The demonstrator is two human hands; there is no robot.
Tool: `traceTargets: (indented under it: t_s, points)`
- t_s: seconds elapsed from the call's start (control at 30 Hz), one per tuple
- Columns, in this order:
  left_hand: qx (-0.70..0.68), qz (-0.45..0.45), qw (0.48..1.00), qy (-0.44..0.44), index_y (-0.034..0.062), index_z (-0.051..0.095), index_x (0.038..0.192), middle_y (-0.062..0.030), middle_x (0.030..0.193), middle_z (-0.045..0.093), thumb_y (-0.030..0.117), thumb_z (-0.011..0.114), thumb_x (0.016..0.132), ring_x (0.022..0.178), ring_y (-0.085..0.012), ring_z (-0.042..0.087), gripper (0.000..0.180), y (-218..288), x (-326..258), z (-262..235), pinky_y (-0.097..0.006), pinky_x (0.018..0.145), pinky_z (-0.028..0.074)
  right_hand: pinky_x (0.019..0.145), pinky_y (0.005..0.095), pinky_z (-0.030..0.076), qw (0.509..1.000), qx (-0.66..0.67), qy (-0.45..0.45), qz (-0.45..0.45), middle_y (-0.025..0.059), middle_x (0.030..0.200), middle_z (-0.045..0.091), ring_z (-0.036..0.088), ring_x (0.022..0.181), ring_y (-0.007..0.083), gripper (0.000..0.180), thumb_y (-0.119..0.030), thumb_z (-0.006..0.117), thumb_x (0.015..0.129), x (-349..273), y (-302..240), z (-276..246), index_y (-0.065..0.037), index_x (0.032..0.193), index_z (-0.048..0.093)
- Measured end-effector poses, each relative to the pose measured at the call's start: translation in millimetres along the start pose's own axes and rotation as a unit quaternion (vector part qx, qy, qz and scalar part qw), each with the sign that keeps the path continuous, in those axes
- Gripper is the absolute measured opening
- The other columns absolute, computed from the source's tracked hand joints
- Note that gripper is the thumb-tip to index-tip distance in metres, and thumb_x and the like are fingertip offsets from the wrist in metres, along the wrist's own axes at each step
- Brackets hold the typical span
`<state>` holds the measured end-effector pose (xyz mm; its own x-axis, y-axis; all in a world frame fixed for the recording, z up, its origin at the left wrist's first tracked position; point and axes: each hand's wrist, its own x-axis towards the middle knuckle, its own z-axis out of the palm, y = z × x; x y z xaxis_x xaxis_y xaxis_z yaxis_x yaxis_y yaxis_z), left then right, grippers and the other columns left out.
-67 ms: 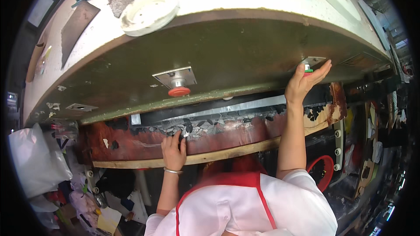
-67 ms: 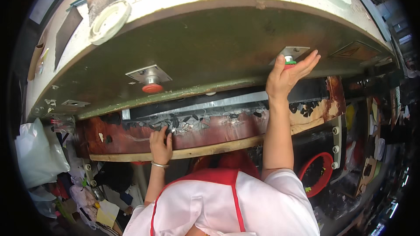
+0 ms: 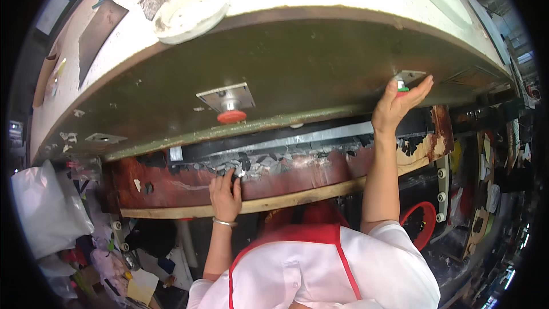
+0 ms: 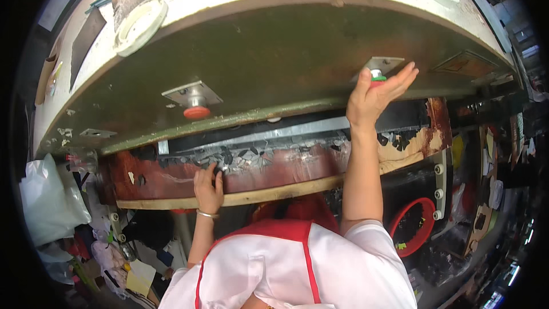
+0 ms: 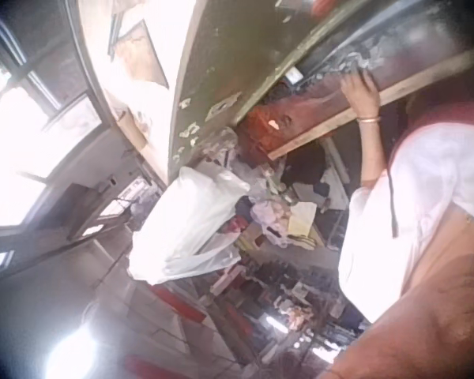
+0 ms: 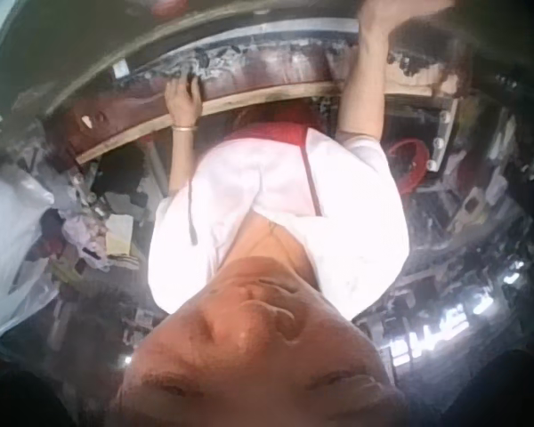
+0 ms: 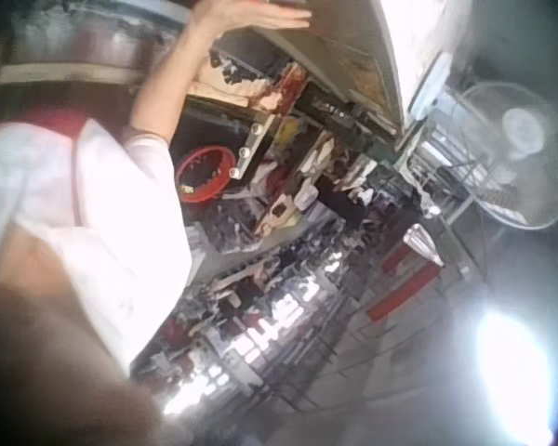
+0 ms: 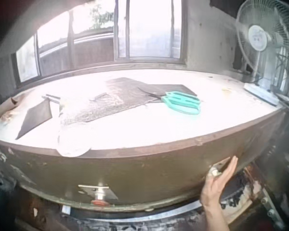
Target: The person removes black rubber pieces from a plastic bag, places them on a cutting machine, and uses a metal scraper to trim excess material. The trimmed pieces are collected in a red bin. The person repeats this process with multiple rubber pieces.
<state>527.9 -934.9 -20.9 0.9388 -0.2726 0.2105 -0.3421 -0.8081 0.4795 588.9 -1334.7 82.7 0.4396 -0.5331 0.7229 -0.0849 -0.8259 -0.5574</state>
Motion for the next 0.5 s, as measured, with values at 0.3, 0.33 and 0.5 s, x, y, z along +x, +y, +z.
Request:
traceTargets:
  t_s: [0.3,0.33,0.5]
  points:
    - [-0.016,0.076,0.997,0.030,0.0086,0.072,0.093,-0.0063,0.071,0.056,0.015,0.070,0.080,0.073,-0.0275,0.056,0.014,15.4,-26.3,-5.4,-0.039,0.065,0.043,0.079,0.0380,0.052,0.911,0.022,-0.342,0.230,0.0173,0.098,0.068,0.066,0.088,0.0263,0.043,-0.019,0.071,0.084,-149.2,-27.8,-68.4,-0.001,0.122,0.060]
    - [-0.016,0.090,0.996,0.025,0.0085,0.072,0.091,-0.0057,0.071,0.056,0.016,0.071,0.079,0.073,-0.0269,0.056,0.014,17.5,-31.7,-6.0,-0.038,0.065,0.043,0.067,0.0374,0.052,0.902,0.096,-0.348,0.238,0.0141,0.080,0.068,0.065,0.072,0.0267,0.024,-0.018,0.072,0.081,-181.6,-35.9,-76.0,-0.002,0.098,0.070]
    - [-0.025,0.024,0.999,-0.020,0.0059,0.072,0.090,-0.0080,0.080,0.054,0.025,0.073,0.076,0.081,-0.0276,0.051,0.024,32.0,-65.0,-14.4,-0.040,0.074,0.038,0.076,0.0391,0.049,0.897,0.161,-0.407,0.058,0.0149,0.088,0.067,0.061,0.085,0.0315,0.023,-0.010,0.072,0.076,-225.1,-18.1,-119.7,0.000,0.097,0.069]
